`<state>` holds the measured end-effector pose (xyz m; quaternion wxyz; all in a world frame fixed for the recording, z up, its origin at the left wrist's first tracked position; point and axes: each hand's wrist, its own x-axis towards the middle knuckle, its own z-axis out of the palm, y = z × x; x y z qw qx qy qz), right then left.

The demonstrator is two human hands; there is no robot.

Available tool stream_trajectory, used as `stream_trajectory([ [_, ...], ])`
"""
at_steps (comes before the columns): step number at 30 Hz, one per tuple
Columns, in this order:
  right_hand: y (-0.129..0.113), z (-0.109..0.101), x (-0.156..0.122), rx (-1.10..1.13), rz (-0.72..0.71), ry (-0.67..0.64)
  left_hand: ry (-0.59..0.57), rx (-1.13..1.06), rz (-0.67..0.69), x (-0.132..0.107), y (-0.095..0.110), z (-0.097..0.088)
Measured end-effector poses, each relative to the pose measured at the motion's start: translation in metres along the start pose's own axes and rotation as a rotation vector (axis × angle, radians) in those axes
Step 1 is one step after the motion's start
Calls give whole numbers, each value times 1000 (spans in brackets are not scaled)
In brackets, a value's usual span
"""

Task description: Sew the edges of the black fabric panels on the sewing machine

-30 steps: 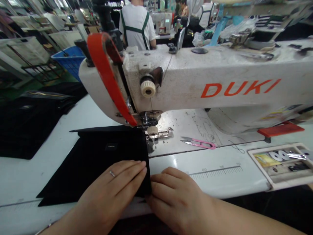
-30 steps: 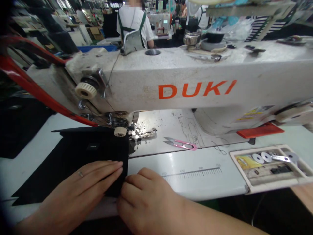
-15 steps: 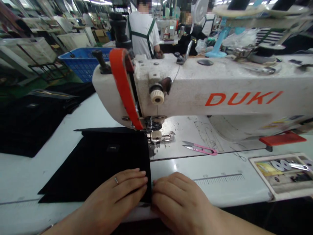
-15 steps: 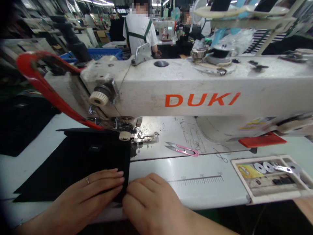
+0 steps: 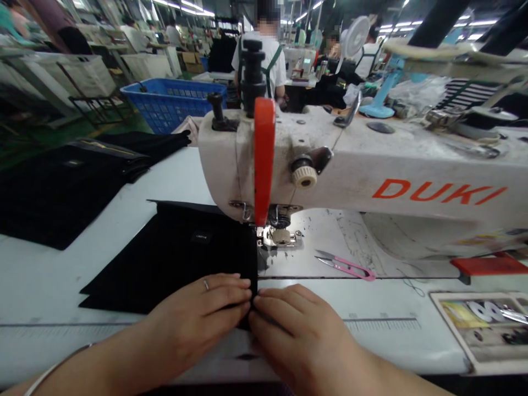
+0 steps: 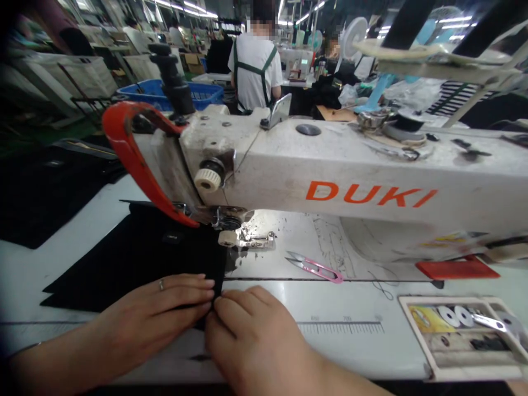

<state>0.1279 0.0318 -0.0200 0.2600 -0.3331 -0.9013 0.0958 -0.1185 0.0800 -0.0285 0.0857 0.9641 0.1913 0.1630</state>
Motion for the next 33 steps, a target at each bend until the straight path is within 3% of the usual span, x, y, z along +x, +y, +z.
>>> stream_trajectory([
  [4,2,-1,-4,59,61,33,-70,7,69,1,-10,0],
  [12,2,-6,-12,127,102,9,-15,-49,11,-2,-14,6],
  [24,1,-6,-8,98,92,-19,4,-73,134,3,-9,-2],
  [33,3,-2,0,94,75,24,49,-67,115,13,-16,-5],
])
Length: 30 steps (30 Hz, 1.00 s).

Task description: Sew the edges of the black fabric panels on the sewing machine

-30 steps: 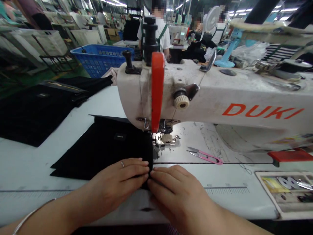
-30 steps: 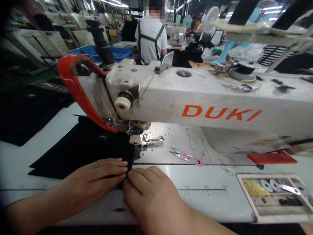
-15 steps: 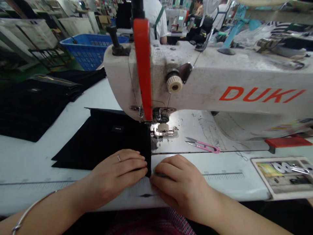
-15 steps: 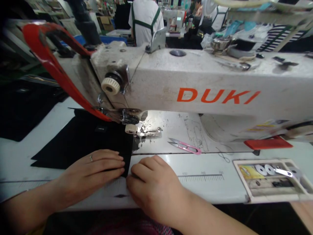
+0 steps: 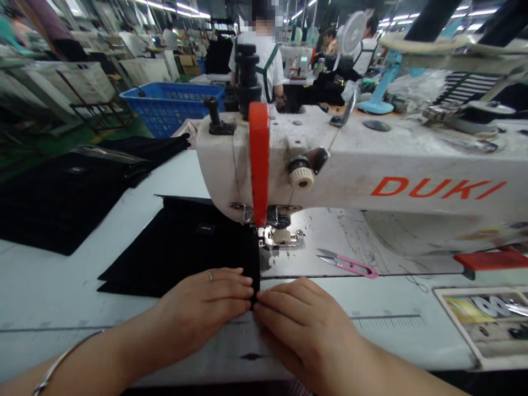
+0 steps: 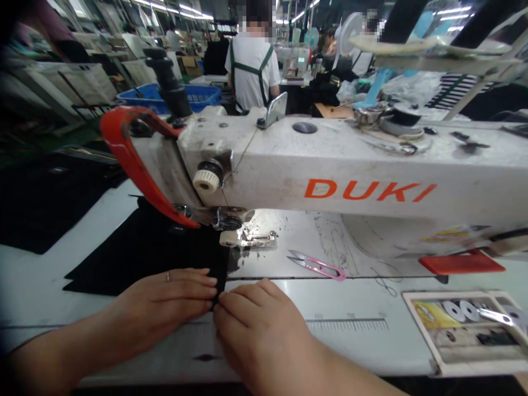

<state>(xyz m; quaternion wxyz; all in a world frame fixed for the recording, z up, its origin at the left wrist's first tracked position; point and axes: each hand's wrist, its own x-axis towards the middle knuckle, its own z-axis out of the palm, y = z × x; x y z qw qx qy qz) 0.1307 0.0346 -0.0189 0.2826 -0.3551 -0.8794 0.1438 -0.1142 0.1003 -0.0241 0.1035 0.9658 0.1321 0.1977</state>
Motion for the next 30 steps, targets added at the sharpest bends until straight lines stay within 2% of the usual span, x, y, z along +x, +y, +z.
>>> stream_trajectory([
  [9,15,-9,19,-91,43,-139,1,-32,-56,15,-30,-5],
  [14,26,-11,28,-107,29,-122,12,-41,-104,19,-48,-3],
  [21,33,-8,33,-147,93,-117,26,-5,-118,31,-69,-5],
  [30,39,-2,37,-141,106,-69,33,53,-246,39,-94,1],
])
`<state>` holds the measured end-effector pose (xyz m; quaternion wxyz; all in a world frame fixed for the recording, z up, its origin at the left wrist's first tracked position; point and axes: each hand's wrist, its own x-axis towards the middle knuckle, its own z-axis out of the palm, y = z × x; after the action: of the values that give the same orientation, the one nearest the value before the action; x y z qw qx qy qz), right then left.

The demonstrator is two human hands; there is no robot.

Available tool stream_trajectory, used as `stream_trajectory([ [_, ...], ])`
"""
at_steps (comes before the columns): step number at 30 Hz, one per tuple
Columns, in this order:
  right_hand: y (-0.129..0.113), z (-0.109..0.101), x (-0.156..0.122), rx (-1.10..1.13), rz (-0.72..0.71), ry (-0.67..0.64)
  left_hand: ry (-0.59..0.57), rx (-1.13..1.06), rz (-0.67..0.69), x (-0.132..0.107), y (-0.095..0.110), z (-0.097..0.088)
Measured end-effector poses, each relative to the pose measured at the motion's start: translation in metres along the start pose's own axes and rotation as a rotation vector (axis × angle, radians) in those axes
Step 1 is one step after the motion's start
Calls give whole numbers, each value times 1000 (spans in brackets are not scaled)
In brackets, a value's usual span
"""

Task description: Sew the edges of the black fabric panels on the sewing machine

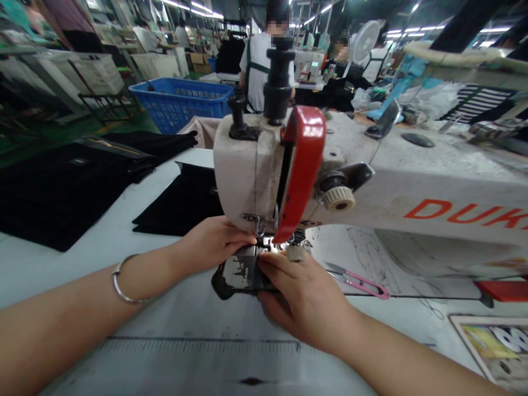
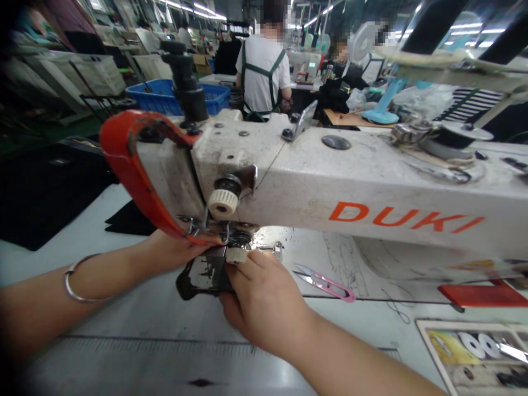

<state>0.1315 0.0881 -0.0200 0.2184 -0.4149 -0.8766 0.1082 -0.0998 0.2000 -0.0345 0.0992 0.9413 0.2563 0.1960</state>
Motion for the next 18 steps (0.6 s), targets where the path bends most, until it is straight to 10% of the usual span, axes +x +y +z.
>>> stream_trajectory([
  [11,2,3,1,45,18,17,-67,93,20,2,-10,-1],
  [18,3,5,0,22,-14,56,-90,172,44,8,18,-20],
])
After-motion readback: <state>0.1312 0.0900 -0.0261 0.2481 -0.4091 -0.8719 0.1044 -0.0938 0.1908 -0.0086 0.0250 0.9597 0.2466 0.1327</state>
